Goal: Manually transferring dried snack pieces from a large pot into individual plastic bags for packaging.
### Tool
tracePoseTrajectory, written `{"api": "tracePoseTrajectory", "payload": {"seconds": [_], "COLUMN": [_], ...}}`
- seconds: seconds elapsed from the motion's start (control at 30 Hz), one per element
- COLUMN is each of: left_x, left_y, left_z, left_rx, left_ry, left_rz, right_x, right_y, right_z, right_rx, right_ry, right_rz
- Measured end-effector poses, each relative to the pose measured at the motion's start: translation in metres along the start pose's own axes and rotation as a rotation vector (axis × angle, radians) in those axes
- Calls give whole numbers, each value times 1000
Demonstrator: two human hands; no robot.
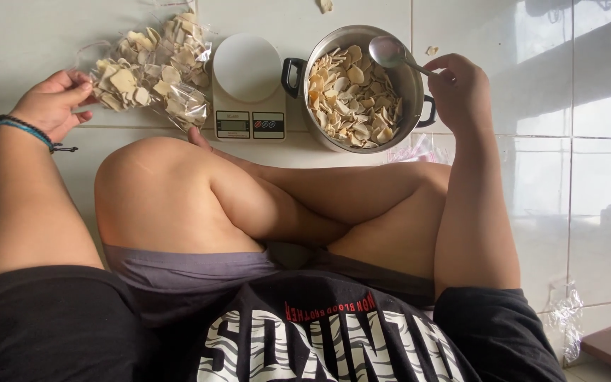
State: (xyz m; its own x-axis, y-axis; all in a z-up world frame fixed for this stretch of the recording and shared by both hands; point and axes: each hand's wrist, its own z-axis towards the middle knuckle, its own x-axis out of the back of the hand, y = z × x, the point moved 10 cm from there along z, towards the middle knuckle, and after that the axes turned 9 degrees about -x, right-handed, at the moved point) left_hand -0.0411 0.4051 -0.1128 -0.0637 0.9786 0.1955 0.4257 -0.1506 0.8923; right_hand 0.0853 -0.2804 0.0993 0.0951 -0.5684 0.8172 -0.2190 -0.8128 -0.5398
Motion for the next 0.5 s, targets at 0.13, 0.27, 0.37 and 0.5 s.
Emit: {"api": "tracePoseTrajectory", "payload": {"seconds": [0.13,0.27,0.37,0.5], "left_x": [10,-1,-20,-36], "left_y": [-39,-87,-84,-75], "left_z": [1,12,14,40], "left_rx": [-15,81,123,22], "left_ry": [-110,-150,-113,2], "left_rz": [-49,29,68,-85], "right_x": [-4,-9,-11,-12], "right_y": [1,-5,-6,-2], "right_z": [3,0,-1,0], "right_rx": [-24,-34,-30,-15], "right_ry": [-15,-36,-30,-27], "right_rz": [-8,-4,-22,-30]}}
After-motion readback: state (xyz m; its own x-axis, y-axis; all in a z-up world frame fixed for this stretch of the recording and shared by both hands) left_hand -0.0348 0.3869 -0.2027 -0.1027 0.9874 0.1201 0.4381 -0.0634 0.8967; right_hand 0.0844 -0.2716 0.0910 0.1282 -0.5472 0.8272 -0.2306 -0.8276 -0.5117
